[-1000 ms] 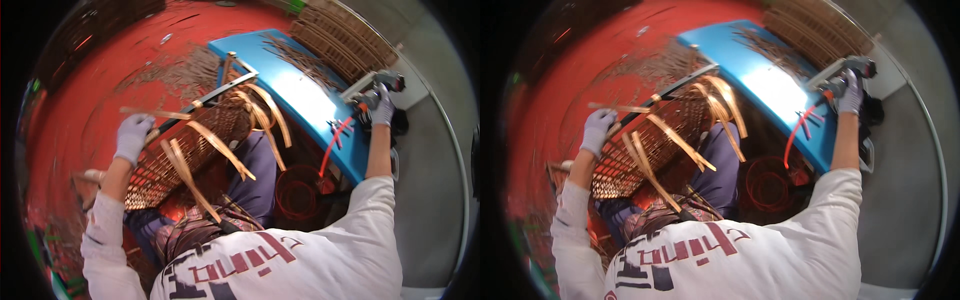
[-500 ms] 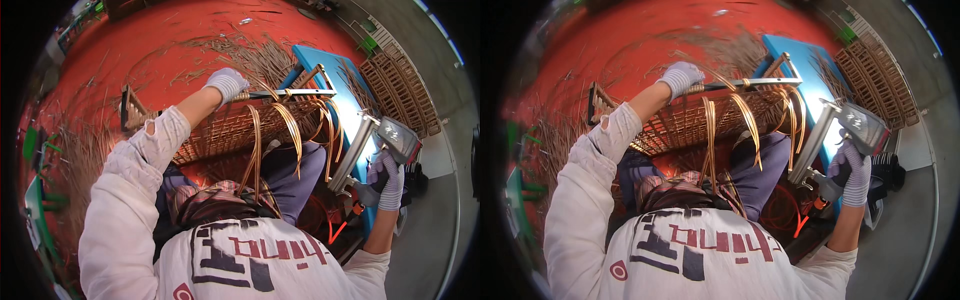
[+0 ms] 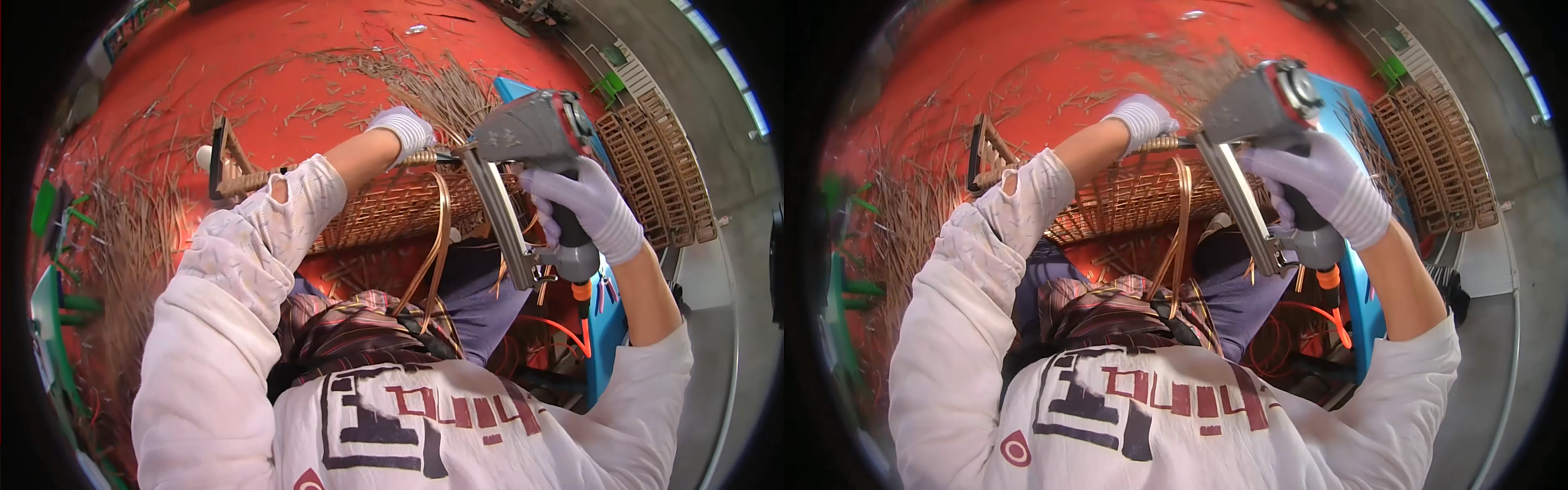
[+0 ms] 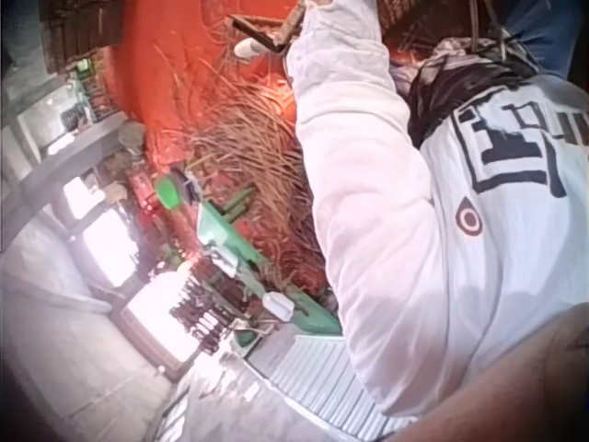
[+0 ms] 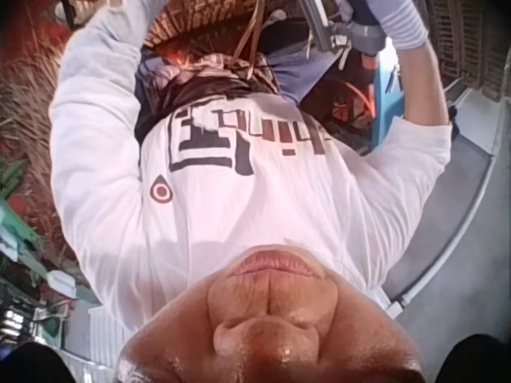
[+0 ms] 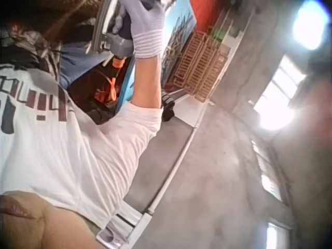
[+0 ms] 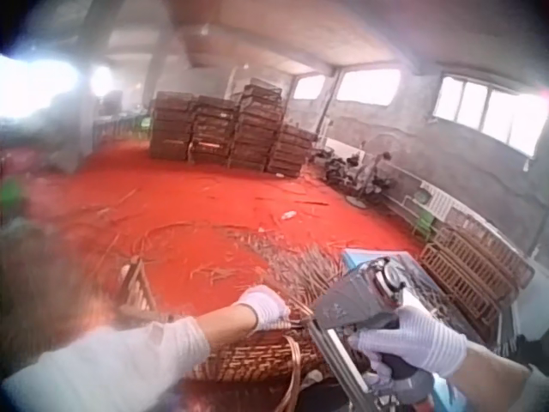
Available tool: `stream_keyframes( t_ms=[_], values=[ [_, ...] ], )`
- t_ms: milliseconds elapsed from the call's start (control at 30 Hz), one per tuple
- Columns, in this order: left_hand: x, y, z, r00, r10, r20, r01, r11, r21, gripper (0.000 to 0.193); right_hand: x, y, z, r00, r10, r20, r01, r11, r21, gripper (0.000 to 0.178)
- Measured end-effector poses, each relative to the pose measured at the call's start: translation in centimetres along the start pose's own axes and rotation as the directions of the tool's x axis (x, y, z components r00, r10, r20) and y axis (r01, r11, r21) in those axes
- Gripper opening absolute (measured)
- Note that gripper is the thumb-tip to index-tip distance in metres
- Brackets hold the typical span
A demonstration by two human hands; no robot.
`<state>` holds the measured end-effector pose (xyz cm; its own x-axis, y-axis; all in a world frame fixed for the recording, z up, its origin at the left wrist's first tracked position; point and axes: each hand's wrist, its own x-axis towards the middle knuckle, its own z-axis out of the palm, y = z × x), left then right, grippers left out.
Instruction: Assembling and weaving a bamboo basket frame using a pneumatic stapler and hand tools.
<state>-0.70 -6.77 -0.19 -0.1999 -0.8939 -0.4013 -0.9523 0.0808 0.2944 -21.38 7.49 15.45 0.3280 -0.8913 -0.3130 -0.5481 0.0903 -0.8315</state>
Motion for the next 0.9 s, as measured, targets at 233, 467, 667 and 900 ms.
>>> stream_keyframes(
  t_ms=[233,467,667,900],
  values=[
    [-0.7,0.0,-0.1,0.997,0.066,-0.030,-0.067,0.998,-0.012,0.044,2.9,-0.1,0.4,0.994,0.105,0.035,-0.101,0.991,-0.084,0.026],
    [-0.3,-0.2,0.1,1.000,0.012,-0.012,-0.013,0.998,-0.059,0.043,3.4,-0.7,0.6,0.989,0.145,0.029,-0.142,0.987,-0.074,0.029],
    [-0.6,-0.1,0.2,0.999,-0.004,-0.039,0.000,0.996,-0.094,0.046,3.7,-0.7,0.8,0.990,0.127,0.063,-0.121,0.988,-0.100,0.028],
    [-0.9,0.0,-0.1,0.997,-0.069,-0.022,0.064,0.983,-0.169,0.045,3.8,-0.6,0.9,0.993,0.110,0.046,-0.104,0.988,-0.115,0.038]
  ],
)
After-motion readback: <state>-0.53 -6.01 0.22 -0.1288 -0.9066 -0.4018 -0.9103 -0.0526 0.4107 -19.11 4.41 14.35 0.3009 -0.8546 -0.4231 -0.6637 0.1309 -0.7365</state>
